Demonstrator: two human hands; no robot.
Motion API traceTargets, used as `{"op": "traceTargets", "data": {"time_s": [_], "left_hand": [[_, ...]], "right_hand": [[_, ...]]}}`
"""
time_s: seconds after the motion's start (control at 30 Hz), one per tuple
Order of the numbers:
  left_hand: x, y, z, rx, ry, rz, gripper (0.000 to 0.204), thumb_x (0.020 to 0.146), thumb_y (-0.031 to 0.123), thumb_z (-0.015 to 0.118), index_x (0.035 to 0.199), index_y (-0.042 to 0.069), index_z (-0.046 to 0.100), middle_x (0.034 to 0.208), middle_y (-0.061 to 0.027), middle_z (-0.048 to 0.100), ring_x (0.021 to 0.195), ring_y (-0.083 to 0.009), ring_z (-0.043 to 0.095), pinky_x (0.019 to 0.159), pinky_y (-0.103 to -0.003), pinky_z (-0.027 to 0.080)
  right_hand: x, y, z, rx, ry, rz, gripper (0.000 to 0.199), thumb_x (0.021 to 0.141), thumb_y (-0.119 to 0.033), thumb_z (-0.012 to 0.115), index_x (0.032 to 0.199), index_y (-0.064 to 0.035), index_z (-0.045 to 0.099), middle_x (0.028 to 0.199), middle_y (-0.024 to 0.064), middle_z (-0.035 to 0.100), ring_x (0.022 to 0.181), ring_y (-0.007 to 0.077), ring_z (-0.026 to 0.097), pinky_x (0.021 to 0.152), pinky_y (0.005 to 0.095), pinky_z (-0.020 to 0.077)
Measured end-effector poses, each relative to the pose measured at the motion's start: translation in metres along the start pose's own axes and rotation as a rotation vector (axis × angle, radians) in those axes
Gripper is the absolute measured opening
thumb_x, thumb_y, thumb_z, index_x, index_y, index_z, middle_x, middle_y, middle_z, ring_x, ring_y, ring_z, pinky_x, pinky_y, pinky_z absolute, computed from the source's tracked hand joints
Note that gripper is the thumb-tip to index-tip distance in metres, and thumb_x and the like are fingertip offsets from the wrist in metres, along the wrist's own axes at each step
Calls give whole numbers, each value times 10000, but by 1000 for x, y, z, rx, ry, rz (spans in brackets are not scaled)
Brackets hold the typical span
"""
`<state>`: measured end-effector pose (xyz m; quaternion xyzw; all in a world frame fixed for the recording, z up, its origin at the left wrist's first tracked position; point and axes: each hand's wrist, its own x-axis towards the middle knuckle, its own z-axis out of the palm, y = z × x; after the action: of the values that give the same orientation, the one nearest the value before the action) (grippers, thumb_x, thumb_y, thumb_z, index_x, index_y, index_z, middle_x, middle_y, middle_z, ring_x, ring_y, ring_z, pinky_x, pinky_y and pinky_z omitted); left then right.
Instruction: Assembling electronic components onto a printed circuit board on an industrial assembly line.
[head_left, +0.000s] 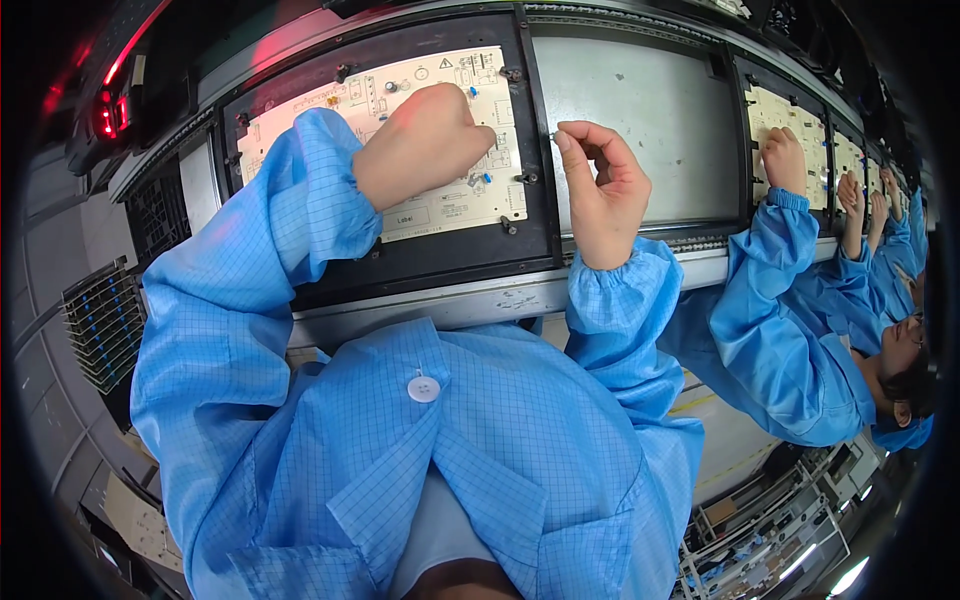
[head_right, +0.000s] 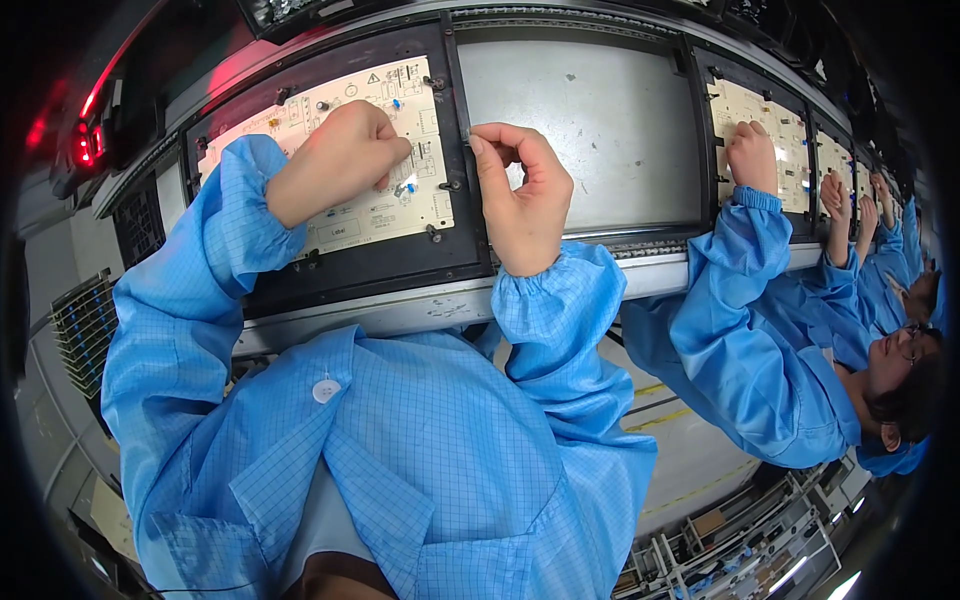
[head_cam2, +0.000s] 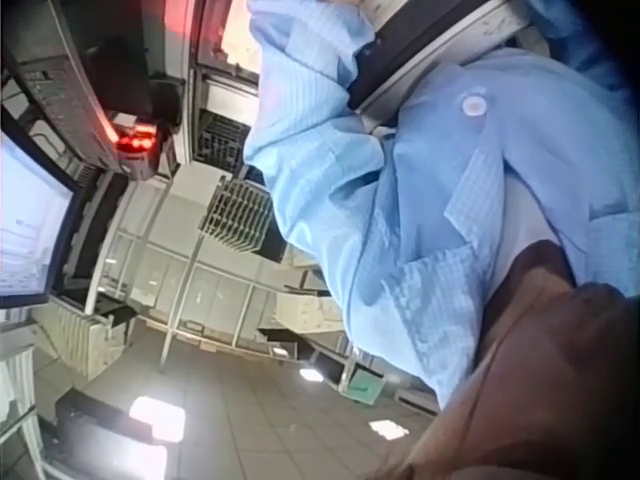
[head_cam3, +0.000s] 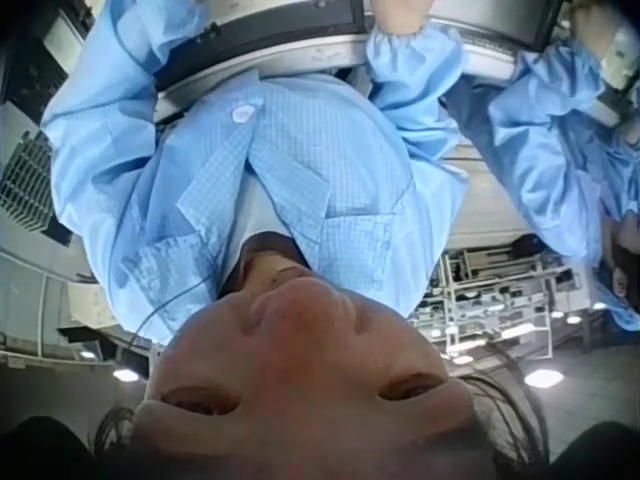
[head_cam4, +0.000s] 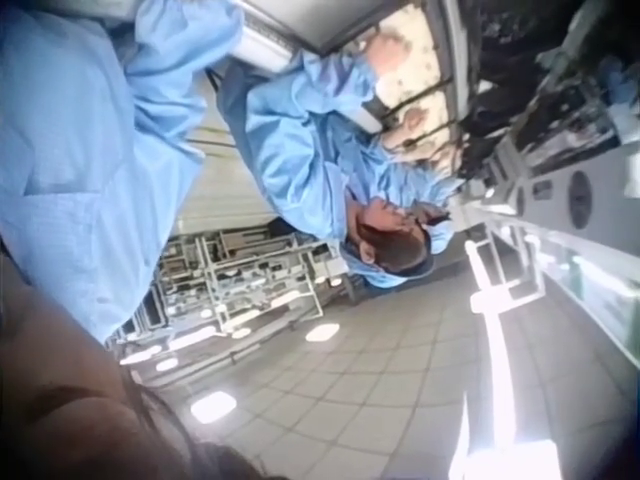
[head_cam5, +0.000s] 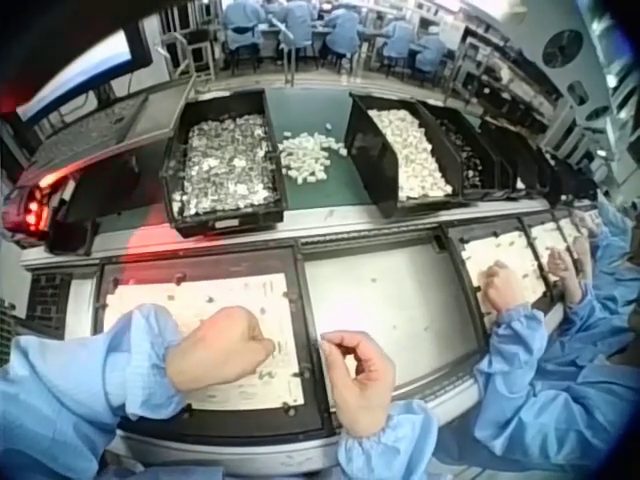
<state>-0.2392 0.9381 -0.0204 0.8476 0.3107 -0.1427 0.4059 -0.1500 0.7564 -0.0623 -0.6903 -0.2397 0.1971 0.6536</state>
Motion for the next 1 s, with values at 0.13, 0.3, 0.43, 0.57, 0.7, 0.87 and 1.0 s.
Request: {"op": "traceTargets", "data": {"time_s": [0.13, 0.3, 0.43, 0.57, 0.7, 0.87, 1.0], "left_hand": [[-2, -5, 5, -5, 24, 55, 246, 808, 176, 594, 680, -29, 638, 544, -102, 614, 500, -186, 594, 524, -345, 485], [-5, -3, -5, 13, 76, 104, 283, 829, 217, 614, 703, -35, 640, 562, -119, 616, 517, -199, 604, 535, -352, 494], [-12, 6, -35, 20, 66, 2, 354, 866, 262, 588, 717, -54, 647, 642, -195, 627, 604, -294, 634, 596, -409, 505], [-25, -17, -37, 177, 177, 149, 262, 867, 178, 566, 805, -53, 673, 745, -248, 650, 729, -371, 668, 701, -462, 526], [-33, -33, -26, 282, 243, 323, 153, 827, 94, 637, 903, -28, 686, 881, -223, 656, 872, -368, 654, 808, -432, 526], [-36, -36, -8, 294, 296, 409, 119, 804, 91, 706, 862, 5, 648, 865, -156, 610, 915, -326, 614, 785, -409, 503], [-30, -44, -3, 288, 259, 445, 121, 794, 90, 705, 849, 7, 637, 850, -148, 607, 952, -332, 595, 800, -413, 495]], "right_hand": [[2, -4, 7, -11, -54, 14, 208, 879, 2, 692, 1083, -7, 652, 908, 19, 670, 827, 91, 564, 761, 236, 464], [10, -20, 26, -510, -68, -138, 378, 793, -5, 732, 1138, -82, 599, 869, 32, 675, 824, 116, 555, 717, 272, 450], [13, -19, 36, -522, -80, -62, 398, 781, -7, 732, 1141, -82, 580, 821, 45, 692, 759, 121, 582, 699, 272, 456], [15, -14, 41, -547, -70, -66, 396, 762, -14, 742, 1113, -72, 569, 731, 50, 699, 631, 128, 612, 637, 279, 457], [14, -17, 43, -607, -72, -4, 387, 764, -38, 731, 1111, -87, 566, 728, 25, 696, 647, 132, 623, 729, 335, 442], [9, -21, 51, -765, -57, -111, 364, 770, -56, 696, 1106, -122, 573, 749, -22, 660, 822, 165, 580, 929, 389, 303], [2, -27, 59, -905, -55, -176, 345, 780, -49, 671, 1102, -127, 576, 787, -28, 636, 948, 196, 530, 929, 393, 275]]}}
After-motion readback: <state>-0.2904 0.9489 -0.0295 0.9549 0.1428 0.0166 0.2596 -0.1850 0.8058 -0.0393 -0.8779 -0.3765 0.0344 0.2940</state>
